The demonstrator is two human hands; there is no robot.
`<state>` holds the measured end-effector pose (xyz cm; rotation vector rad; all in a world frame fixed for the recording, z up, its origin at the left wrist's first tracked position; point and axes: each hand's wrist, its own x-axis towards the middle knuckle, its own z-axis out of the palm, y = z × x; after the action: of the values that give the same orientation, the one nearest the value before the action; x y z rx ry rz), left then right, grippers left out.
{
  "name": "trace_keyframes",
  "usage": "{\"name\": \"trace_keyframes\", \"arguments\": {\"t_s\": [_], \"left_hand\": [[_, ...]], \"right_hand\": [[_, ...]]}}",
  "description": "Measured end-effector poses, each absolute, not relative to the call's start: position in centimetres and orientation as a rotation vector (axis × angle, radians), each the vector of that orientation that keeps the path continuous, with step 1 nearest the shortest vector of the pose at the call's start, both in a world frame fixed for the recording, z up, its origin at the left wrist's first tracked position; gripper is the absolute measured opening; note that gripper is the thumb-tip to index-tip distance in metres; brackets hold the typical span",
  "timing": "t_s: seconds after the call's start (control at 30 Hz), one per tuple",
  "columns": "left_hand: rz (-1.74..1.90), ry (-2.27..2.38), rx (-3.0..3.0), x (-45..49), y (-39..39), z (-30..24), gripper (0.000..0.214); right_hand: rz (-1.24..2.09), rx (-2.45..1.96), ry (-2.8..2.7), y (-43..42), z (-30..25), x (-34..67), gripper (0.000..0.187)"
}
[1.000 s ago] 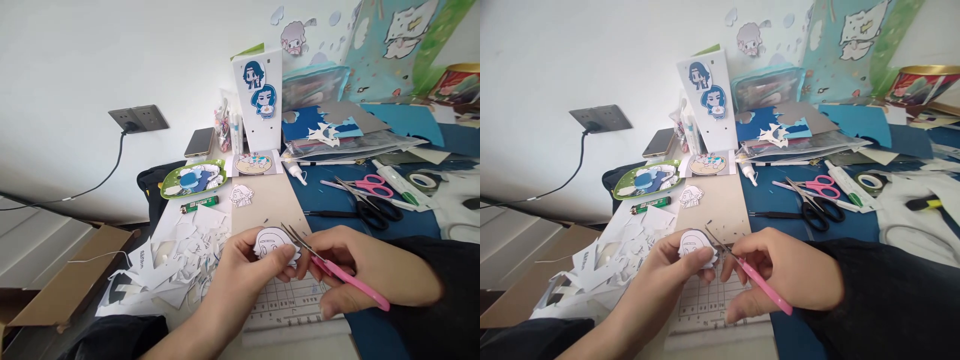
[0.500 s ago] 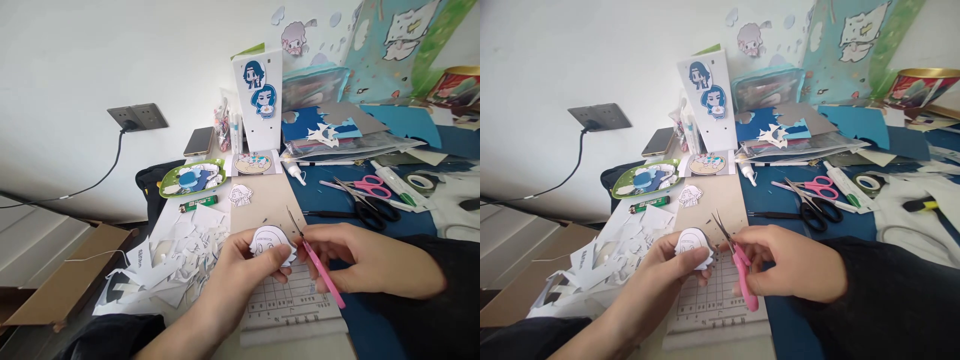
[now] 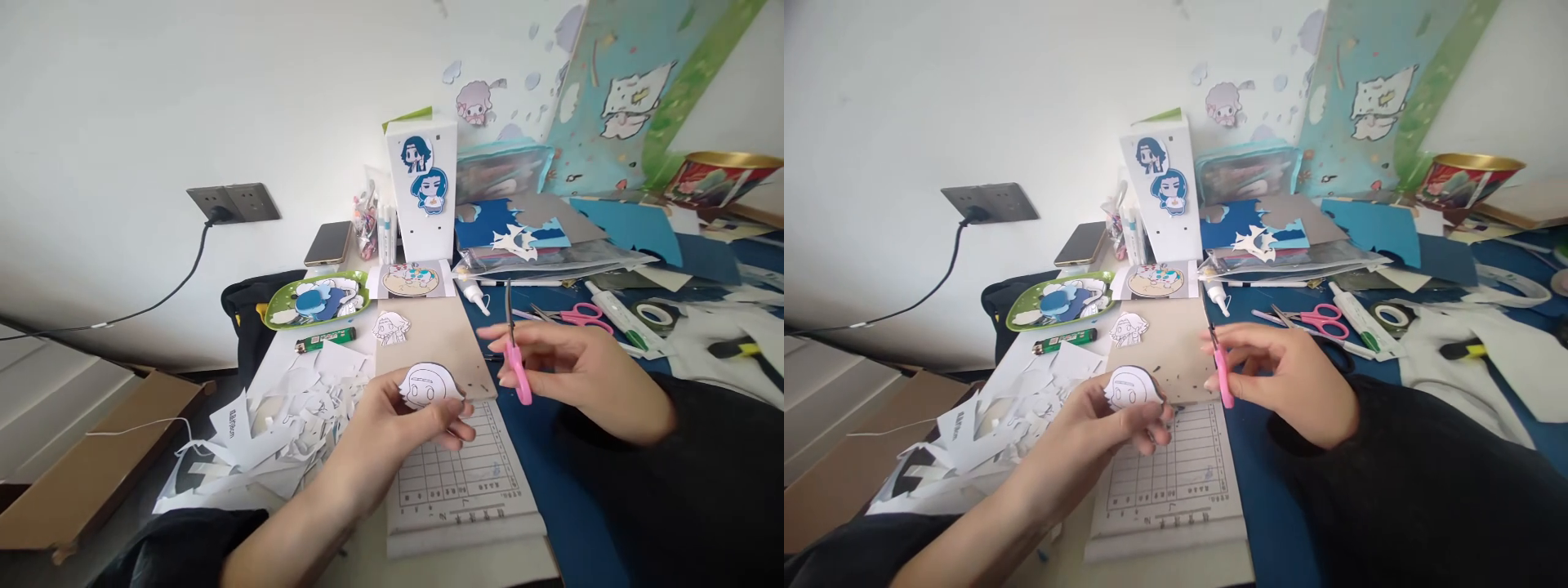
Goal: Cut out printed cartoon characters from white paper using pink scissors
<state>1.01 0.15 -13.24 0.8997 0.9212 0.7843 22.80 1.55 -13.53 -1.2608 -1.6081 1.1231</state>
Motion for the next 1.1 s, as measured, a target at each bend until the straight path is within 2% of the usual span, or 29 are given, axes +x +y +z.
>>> {"name": "trace_keyframes", "arguments": {"t_s": [0.1, 0.2, 0.33, 0.53, 0.7, 0.83, 0.93, 0.97, 1.1], "left_hand": [[0.809, 0.923, 0.939, 0.8, 0.3, -12.9, 0.008], [0.817, 0.917, 0.971, 0.6, 0.3, -12.3, 0.014], [0.809, 0.923, 1.105, 0.5, 0.4, -11.3, 0.024], [0.804, 0.925, 1.429, 0.1, 1.5, -7.3, 0.019], [0.872, 0.904, 1.643, -0.4, 2.3, -2.5, 0.016], [1.125, 0.906, 1.678, -0.5, 2.7, -0.5, 0.018], [1.387, 0.896, 1.611, -0.4, 2.6, -0.4, 0.041], [1.468, 0.888, 1.575, -0.3, 2.4, -0.5, 0.043], [1.5, 0.907, 1.565, -0.1, 1.8, -0.7, 0.006]], "right_hand": [[0.974, -1.265, -1.656, 1.7, -12.9, 23.1, 0.015], [0.975, -1.236, -1.682, 1.6, -12.5, 23.1, 0.008], [1.122, -1.098, -1.654, 1.6, -12.2, 22.3, 0.022], [1.431, -0.942, -1.63, 2.7, -9.1, 21.1, 0.04], [1.392, -0.88, -1.651, 3.4, -4.8, 19.9, 0.036], [1.221, -0.843, -1.623, 4.0, -1.9, 18.5, 0.036], [1.179, -0.798, -1.612, 4.3, -0.8, 17.8, 0.037], [1.182, -0.79, -1.614, 4.3, -0.6, 17.8, 0.036], [1.238, -0.768, -1.657, 4.1, -0.4, 18.7, 0.038]]}}
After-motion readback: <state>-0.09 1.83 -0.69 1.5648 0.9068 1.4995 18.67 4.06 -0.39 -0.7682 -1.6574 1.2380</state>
